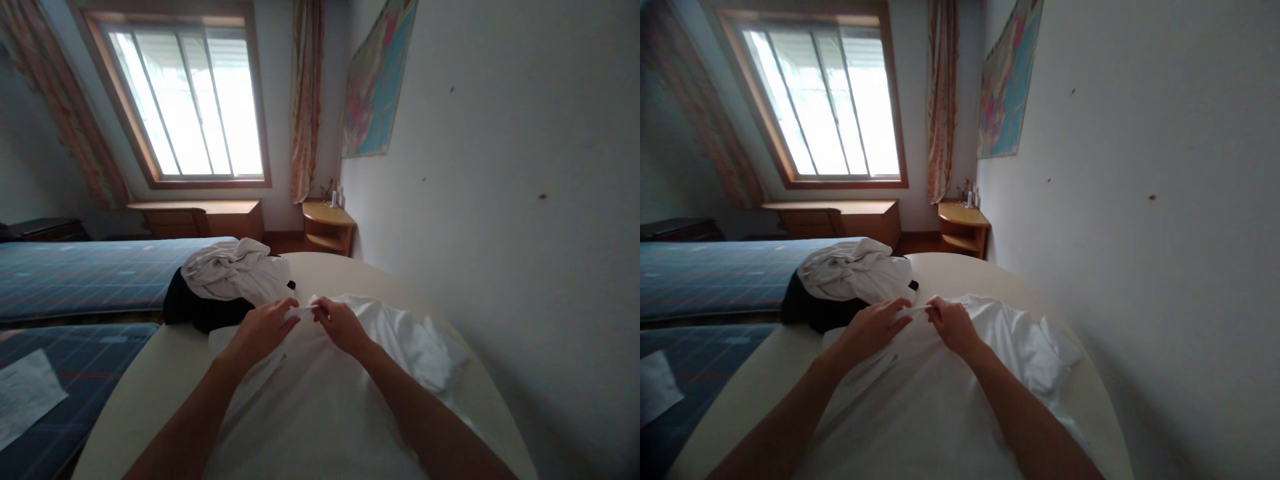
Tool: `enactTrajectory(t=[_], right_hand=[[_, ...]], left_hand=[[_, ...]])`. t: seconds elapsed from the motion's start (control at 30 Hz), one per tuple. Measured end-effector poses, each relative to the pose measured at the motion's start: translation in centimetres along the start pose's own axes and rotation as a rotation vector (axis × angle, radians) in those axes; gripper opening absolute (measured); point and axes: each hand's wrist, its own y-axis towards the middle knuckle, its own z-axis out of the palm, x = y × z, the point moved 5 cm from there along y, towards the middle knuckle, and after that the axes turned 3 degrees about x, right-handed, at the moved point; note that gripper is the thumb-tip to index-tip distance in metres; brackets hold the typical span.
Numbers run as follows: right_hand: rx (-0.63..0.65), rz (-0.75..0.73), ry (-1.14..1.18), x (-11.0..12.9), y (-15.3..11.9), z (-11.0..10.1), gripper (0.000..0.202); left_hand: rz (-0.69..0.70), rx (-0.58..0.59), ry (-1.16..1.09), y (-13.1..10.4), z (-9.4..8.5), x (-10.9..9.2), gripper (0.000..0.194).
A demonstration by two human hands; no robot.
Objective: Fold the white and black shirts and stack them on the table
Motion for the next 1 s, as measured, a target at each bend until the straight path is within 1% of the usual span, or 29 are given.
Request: enactTrajectory(t=[0.1, 0.17, 0.23, 0.27, 0.33, 0.43, 0.5, 0.57, 0.63, 0.67, 0.73, 0.77, 0.83, 0.9, 0.97, 1.0], right_hand=[[-0.056, 0.075, 0.009, -1.7, 0.1, -0.4, 0.020], [-0.070, 0.104, -0.013, -2.5, 0.1, -0.2, 0.023], [-0.068, 0.098, -0.024, -2.8, 0.0, 0.3, 0.027], [-0.059, 0.080, -0.018, -2.8, 0.0, 0.7, 0.028], [-0.012, 0.015, 0.004, -2.5, -0.2, 1.5, 0.031], [0.106, -0.114, -0.031, -1.3, -0.6, 2.5, 0.048], [0.182, -0.185, -0.097, -0.2, -1.0, 2.8, 0.052], [0.261, -0.233, -0.156, 0.9, -1.5, 3.0, 0.046], [0.361, -0.265, -0.184, 2.0, -2.1, 3.6, 0.048], [0.415, -0.270, -0.188, 2.4, -2.5, 4.0, 0.054], [0.522, -0.265, -0.184, 2.9, -3.3, 5.1, 0.070], [0.561, -0.254, -0.183, 3.0, -3.6, 5.7, 0.074], [0.600, -0.227, -0.186, 3.0, -4.1, 6.5, 0.079], [0.597, -0.222, -0.178, 2.9, -4.0, 6.7, 0.085], [0.582, -0.242, -0.149, 2.7, -3.7, 6.2, 0.084], [0.568, -0.250, -0.131, 2.5, -3.3, 5.7, 0.078]], left_hand=[[-0.128, 0.166, 0.035, -0.3, 0.8, 2.8, 0.026], [-0.147, 0.267, 0.008, -0.9, 1.2, 4.6, 0.025], [-0.174, 0.324, -0.007, -1.6, 1.2, 6.4, 0.022], [-0.218, 0.336, 0.013, -2.1, 1.0, 7.4, 0.022], [-0.344, 0.329, 0.113, -3.0, 0.1, 9.3, 0.023], [-0.530, 0.247, 0.283, -4.3, -2.2, 11.7, 0.026], [-0.601, 0.168, 0.337, -5.0, -3.6, 12.6, 0.029], [-0.628, 0.089, 0.405, -5.5, -4.5, 13.2, 0.028], [-0.625, 0.002, 0.523, -5.8, -5.1, 13.2, 0.025], [-0.621, -0.044, 0.577, -5.8, -5.2, 13.0, 0.025], [-0.592, -0.109, 0.604, -5.5, -4.7, 12.2, 0.027], [-0.556, -0.118, 0.563, -5.2, -4.1, 11.6, 0.027], [-0.444, -0.095, 0.402, -4.3, -2.1, 9.8, 0.023], [-0.296, -0.085, 0.221, -3.4, 0.6, 7.3, 0.019], [-0.151, -0.062, 0.083, -3.0, 3.5, 5.0, 0.025], [-0.110, -0.043, 0.043, -3.1, 5.0, 4.1, 0.029]])
